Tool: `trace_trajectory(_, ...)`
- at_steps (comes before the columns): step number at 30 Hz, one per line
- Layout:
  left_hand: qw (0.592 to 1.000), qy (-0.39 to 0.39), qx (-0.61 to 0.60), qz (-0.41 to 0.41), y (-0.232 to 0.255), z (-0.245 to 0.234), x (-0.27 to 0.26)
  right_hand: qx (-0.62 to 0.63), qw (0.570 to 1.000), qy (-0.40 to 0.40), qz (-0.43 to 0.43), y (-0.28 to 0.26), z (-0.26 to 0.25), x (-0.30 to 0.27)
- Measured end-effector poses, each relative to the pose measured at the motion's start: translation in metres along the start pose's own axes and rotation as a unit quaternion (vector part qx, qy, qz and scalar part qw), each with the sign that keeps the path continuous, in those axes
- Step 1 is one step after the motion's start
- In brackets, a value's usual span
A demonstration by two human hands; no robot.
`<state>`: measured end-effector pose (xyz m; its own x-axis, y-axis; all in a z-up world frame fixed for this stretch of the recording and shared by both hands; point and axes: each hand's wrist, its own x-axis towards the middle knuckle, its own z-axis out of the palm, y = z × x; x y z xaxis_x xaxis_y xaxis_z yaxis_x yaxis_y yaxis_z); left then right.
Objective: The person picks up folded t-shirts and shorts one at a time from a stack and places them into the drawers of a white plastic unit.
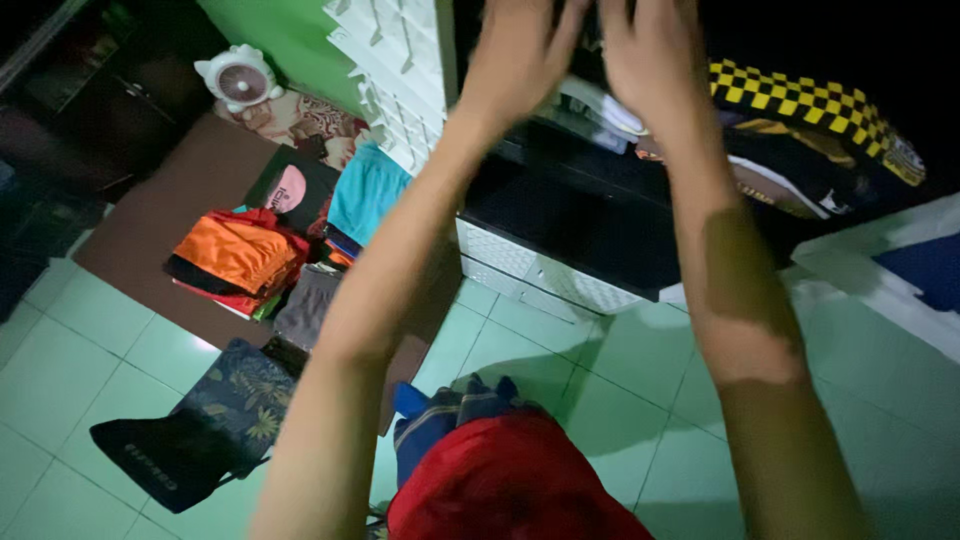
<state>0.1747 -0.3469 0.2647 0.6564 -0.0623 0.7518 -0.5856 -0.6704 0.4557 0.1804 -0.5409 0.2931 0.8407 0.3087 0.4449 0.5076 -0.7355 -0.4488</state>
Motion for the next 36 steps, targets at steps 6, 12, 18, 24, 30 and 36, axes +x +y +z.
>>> trace_trajectory(6,0.998,-0.012,-0.027,-0.056,0.046,-0.072,-0.116,0.060,0.993,0.039,-0.093,-0.101,0.009,-0.097)
trace_trajectory(12,0.977,-0.023,-0.036,-0.211,0.018,-0.125,-0.227,0.191,0.980,-0.049,-0.033,-0.143,0.094,-0.152)
trace_trajectory(18,0.955,-0.027,0.001,-0.294,-0.012,-0.185,-0.291,0.250,0.959,-0.131,-0.032,-0.192,0.174,-0.176)
trace_trajectory(24,0.946,-0.017,0.027,-0.322,-0.030,-0.240,-0.321,0.240,0.954,-0.181,-0.007,-0.243,0.220,-0.170)
trace_trajectory(30,0.927,0.008,0.032,-0.375,-0.045,-0.277,-0.350,0.252,0.941,-0.226,-0.023,-0.264,0.277,-0.173)
trace_trajectory(36,0.908,0.040,0.051,-0.413,-0.059,-0.298,-0.368,0.282,0.917,-0.281,-0.026,-0.260,0.335,-0.169)
